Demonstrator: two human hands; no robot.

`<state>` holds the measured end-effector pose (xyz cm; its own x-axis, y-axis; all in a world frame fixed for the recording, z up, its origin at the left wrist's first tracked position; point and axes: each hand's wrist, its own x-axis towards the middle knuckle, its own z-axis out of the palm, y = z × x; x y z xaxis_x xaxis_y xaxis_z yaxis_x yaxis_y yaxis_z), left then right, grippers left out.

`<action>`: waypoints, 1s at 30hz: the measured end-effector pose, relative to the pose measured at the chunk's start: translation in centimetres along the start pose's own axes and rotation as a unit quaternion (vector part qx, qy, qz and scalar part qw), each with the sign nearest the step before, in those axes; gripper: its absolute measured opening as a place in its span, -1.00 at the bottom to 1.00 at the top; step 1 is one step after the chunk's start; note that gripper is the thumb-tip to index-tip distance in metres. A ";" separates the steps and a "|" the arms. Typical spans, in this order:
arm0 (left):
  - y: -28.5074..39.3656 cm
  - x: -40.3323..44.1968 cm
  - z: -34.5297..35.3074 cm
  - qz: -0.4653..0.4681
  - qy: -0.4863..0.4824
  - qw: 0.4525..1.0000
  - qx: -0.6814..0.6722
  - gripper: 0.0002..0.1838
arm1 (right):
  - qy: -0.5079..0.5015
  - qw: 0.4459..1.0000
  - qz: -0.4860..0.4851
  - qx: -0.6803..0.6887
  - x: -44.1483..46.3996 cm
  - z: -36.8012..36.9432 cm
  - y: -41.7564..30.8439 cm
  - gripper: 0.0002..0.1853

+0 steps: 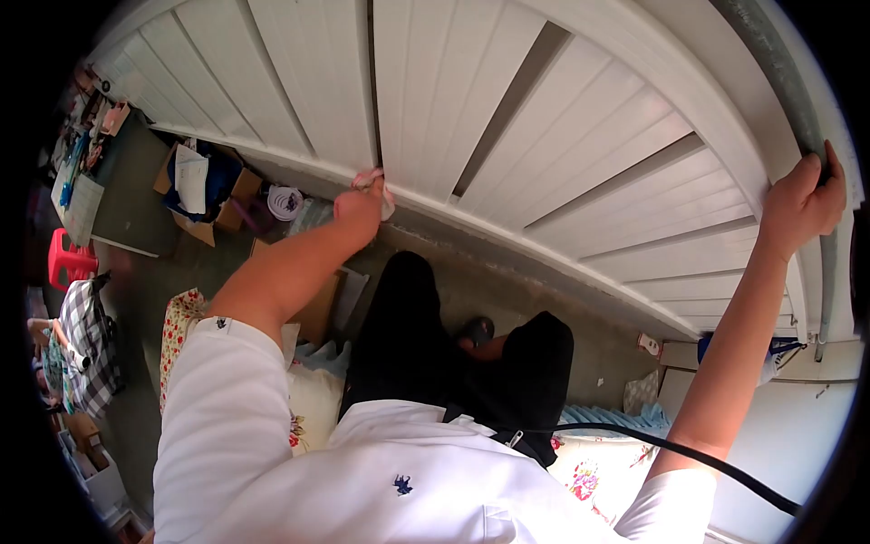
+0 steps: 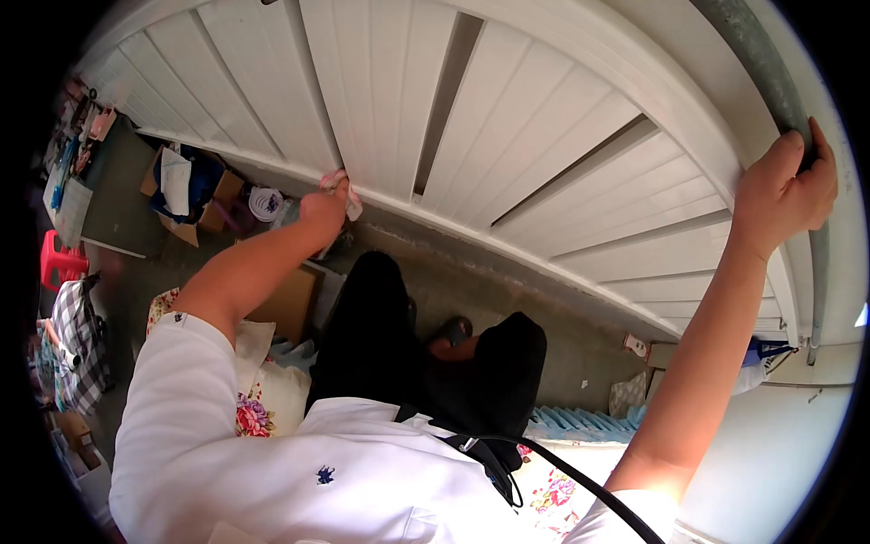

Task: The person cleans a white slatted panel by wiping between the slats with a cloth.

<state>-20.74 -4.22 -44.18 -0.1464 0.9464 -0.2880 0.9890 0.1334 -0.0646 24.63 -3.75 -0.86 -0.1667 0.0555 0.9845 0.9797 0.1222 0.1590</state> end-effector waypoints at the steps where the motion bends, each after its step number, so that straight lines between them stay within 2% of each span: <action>1: -0.9 0.8 0.5 0.044 0.009 0.999 -0.019 -0.22 | 0.001 1.000 -0.001 -0.004 0.0 -0.1 0.0 -0.62; 3: -2.8 2.7 1.0 0.130 0.023 0.990 -0.057 -0.19 | -0.001 1.000 -0.004 -0.008 0.0 -0.1 -0.3 -0.62; 6: -3.4 4.0 0.1 0.174 -0.057 0.978 -0.101 -0.18 | -0.009 1.000 -0.002 -0.022 0.1 -0.1 0.1 -0.62; 9: -2.6 1.0 2.0 0.155 0.038 0.945 -0.286 -0.13 | -0.003 1.000 0.004 -0.008 0.0 -0.1 -0.2 -0.62; 10: -2.4 0.4 3.1 0.133 0.022 0.939 -0.317 -0.07 | -0.001 1.000 0.002 -0.014 0.1 -0.1 -0.2 -0.62; 13: -1.3 -2.2 1.3 0.061 -0.042 0.951 -0.300 -0.07 | -0.003 1.000 0.006 -0.013 -0.1 -0.1 -0.1 -0.61; 16: -1.4 -1.5 0.3 0.061 -0.013 0.969 -0.239 -0.10 | -0.004 1.000 0.010 -0.002 -0.1 0.1 -0.2 -0.61; 19: -2.5 1.9 2.9 0.106 -0.004 0.960 -0.259 -0.10 | -0.005 1.000 0.000 -0.018 0.0 0.0 0.0 -0.61; 22: -1.0 0.8 4.5 0.099 0.104 0.922 -0.360 -0.17 | -0.018 0.999 0.025 -0.009 0.1 -0.2 -0.2 -0.61; 25: 0.8 -1.3 4.0 0.025 0.106 0.917 -0.383 -0.22 | -0.010 1.000 0.004 -0.019 0.1 -0.1 -0.2 -0.62; 30: 3.3 -1.9 4.1 -0.023 0.166 0.905 -0.392 -0.37 | 0.005 1.000 -0.015 -0.022 0.0 -0.1 -0.3 -0.62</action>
<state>-17.30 -6.77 -47.78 -0.3018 0.9533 0.0081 0.7126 0.2200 0.6662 24.30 -3.86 -0.93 -0.1949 0.0422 0.9799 0.9783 0.0807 0.1911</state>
